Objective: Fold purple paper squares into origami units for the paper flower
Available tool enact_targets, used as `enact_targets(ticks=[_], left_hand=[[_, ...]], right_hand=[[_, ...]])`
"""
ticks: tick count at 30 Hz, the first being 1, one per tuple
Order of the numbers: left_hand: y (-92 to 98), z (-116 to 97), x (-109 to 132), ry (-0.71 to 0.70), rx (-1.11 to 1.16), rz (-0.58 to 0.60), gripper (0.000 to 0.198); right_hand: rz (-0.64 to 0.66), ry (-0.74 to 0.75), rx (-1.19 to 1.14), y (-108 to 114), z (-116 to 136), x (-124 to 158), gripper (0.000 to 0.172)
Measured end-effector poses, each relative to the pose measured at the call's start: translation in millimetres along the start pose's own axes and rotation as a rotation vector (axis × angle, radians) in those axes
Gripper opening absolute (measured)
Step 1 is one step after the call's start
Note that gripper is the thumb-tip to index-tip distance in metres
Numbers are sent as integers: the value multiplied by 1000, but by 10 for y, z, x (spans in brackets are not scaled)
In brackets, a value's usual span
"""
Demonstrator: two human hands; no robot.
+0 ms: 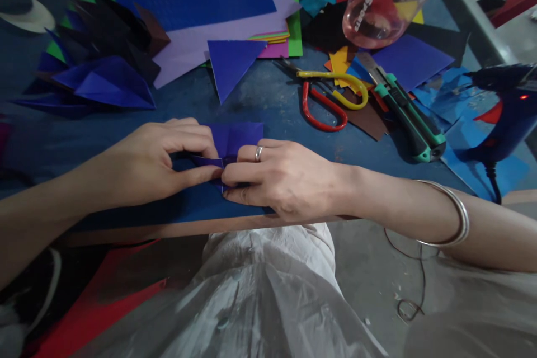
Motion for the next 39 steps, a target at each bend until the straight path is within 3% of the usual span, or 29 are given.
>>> enact_targets(ticks=[14, 20, 33, 39], left_hand=[[-36, -3, 1, -27, -30, -7, 19], [-41, -1, 22, -33, -41, -15, 16], [-33, 84, 2, 123, -153, -7, 22], [-24, 88, 33, 114, -154, -48, 27]], right_hand=[[-103, -59, -82, 2, -19, 7, 38], [-40, -75, -18, -69, 1, -25, 35], [-34, -83, -1, -58, 21, -26, 34], [-82, -94, -45, -51, 23, -43, 33]])
Point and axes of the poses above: each hand's wrist, its own x-axis away from the middle knuckle, its own y-axis out of the back of the hand, z = x × y, the point moved 5 cm from there along -x, towards the middle knuckle, and after that the axes turned 10 degrees about -x, right-handed, at the moved point
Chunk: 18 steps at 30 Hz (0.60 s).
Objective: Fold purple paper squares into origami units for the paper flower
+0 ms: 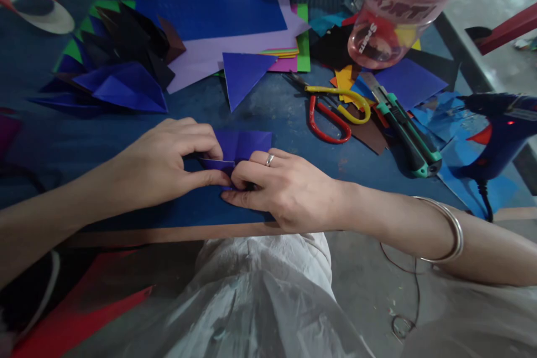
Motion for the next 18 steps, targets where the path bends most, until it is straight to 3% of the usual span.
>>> enact_targets(ticks=[9, 14, 18], left_hand=[[89, 113, 29, -86, 233, -17, 37], [92, 160, 41, -16, 44, -135, 39], [53, 162, 57, 5, -54, -141, 37]], right_hand=[[29, -5, 2, 9, 7, -3, 31], [63, -18, 24, 4, 6, 2, 34], [53, -16, 23, 5, 6, 2, 32]])
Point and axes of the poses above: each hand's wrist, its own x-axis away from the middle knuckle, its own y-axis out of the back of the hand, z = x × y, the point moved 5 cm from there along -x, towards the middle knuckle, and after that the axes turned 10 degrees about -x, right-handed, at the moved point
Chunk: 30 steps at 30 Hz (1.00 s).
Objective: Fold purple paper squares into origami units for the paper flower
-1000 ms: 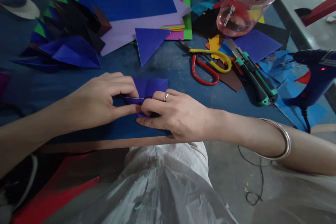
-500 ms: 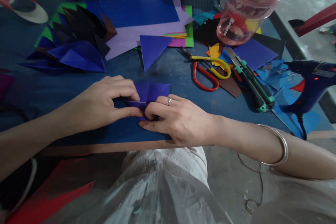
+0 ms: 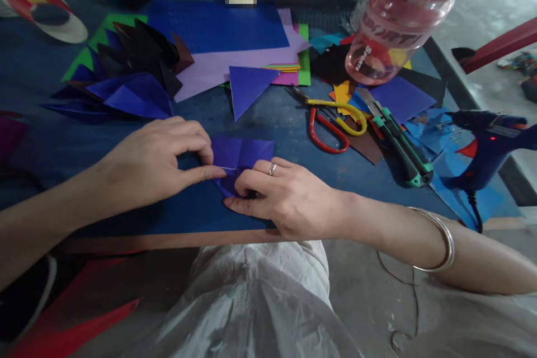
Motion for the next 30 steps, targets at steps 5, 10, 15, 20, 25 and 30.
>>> enact_targets(ticks=[5, 10, 15, 20, 25, 30], left_hand=[[-7, 43, -9, -13, 27, 34, 36], [7, 41, -6, -32, 25, 17, 32], [41, -117, 48, -146, 51, -43, 12], [25, -158, 72, -112, 260, 80, 23], [38, -180, 47, -192, 373, 194, 5], [67, -223, 44, -312, 436, 215, 22]], right_hand=[[6, -1, 16, -1, -3, 6, 32], [-7, 5, 19, 0, 11, 2, 32], [-161, -103, 13, 68, -44, 16, 35], [-210, -371, -47, 101, -219, 32, 29], [-172, -416, -192, 102, -278, 12, 25], [-150, -393, -342, 106, -278, -6, 20]])
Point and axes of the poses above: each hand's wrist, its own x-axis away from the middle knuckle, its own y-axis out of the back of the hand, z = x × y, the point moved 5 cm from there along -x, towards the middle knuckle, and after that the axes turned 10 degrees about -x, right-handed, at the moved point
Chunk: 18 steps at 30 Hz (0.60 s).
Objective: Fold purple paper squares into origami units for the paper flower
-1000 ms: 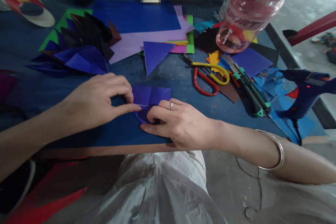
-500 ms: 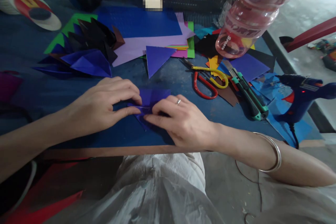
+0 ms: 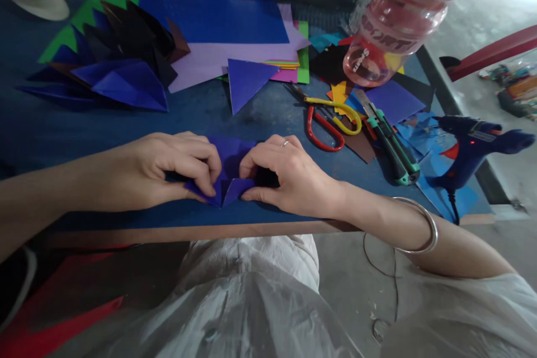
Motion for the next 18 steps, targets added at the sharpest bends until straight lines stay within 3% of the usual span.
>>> enact_targets(ticks=[2, 5, 8, 13, 15, 18], left_hand=[[1, 4, 4, -6, -4, 7, 24], [-8, 21, 10, 0, -24, 26, 26], [-26, 28, 16, -10, -46, 13, 28], [-7, 11, 35, -61, -333, -232, 34], [-10, -3, 42, -104, -426, -296, 34], [-14, 14, 36, -139, -337, -268, 33]], right_hand=[[24, 34, -30, -17, 21, -3, 19], [29, 89, -41, -33, 57, -3, 5], [-41, 159, 74, -4, 91, 5, 20], [-179, 272, 382, 72, 123, 30, 29], [-151, 302, 404, 76, 116, 27, 26], [-14, 353, 326, 58, 92, 12, 19]])
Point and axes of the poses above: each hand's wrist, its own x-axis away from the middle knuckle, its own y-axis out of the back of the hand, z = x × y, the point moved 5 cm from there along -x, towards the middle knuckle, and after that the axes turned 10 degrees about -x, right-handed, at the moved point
